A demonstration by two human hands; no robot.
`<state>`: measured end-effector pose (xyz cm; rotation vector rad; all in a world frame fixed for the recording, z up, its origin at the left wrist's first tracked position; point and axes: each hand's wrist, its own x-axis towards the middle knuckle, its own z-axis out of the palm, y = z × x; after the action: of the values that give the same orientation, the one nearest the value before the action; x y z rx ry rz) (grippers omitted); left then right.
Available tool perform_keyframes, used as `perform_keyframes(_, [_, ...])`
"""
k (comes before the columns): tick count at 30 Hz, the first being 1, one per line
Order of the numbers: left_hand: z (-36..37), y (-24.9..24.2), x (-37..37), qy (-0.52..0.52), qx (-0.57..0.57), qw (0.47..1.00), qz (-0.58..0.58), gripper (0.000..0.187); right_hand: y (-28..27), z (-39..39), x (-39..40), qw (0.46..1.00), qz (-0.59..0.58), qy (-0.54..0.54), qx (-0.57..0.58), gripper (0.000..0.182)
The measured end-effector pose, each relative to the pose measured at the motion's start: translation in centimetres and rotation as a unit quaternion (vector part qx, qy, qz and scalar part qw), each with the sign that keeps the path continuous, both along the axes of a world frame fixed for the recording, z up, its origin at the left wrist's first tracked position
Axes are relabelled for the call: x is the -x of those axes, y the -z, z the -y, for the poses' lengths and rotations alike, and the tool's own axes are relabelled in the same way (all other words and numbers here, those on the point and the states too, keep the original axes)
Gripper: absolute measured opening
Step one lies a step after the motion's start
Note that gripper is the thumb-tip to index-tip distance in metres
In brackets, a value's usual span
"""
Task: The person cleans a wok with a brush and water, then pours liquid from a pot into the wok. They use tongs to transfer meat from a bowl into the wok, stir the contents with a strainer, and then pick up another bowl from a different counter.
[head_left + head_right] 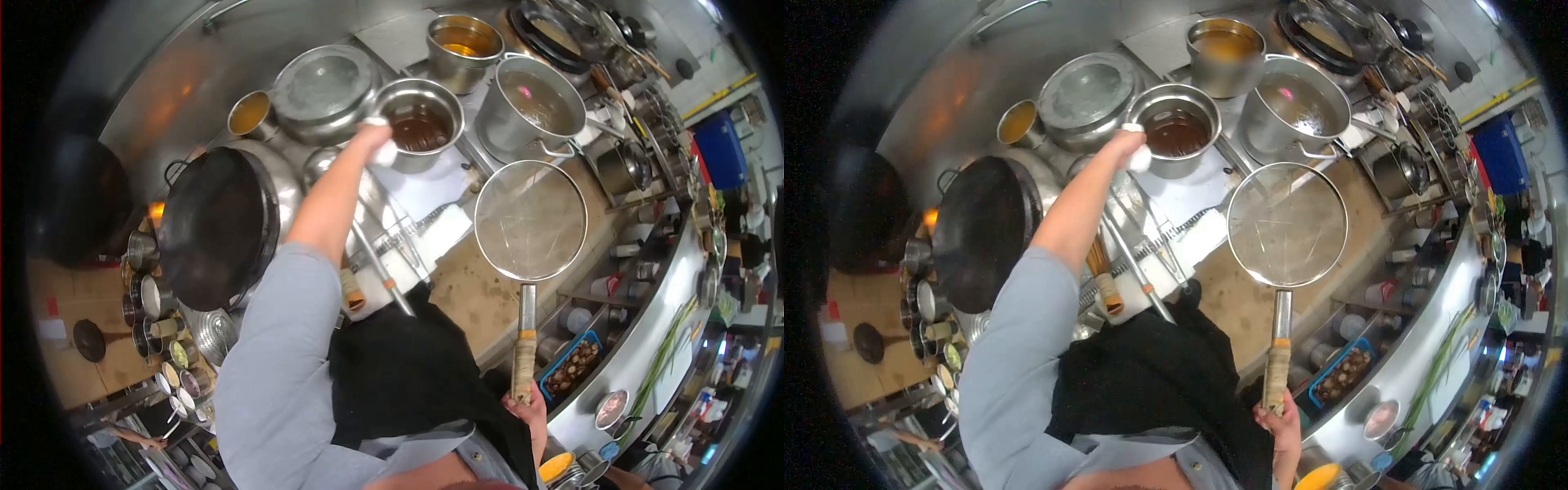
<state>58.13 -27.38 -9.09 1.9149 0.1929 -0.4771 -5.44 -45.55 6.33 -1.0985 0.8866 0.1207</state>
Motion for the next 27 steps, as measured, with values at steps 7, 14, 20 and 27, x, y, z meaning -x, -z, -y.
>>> perform_keyframes(7, [0.8,-1.5,0.0,-0.021,-0.237,0.969,0.060,0.049,2.3,1.1,-2.7,0.997,0.018,-0.019,-0.070,0.051])
perform_keyframes(14, [0.6,-3.6,1.8,-0.010,-0.282,0.954,0.104,0.046,3.0,2.1,-6.9,0.995,-0.005,-0.047,-0.091,0.041])
perform_keyframes(20, [0.7,-5.1,1.8,0.016,-0.269,0.953,0.137,0.047,3.7,2.2,-8.8,0.993,-0.033,-0.052,-0.104,0.038])
perform_keyframes(27, [2.6,-8.2,-1.0,0.061,-0.333,0.930,0.142,0.046,4.3,2.3,-9.2,0.992,-0.016,-0.069,-0.102,0.037])
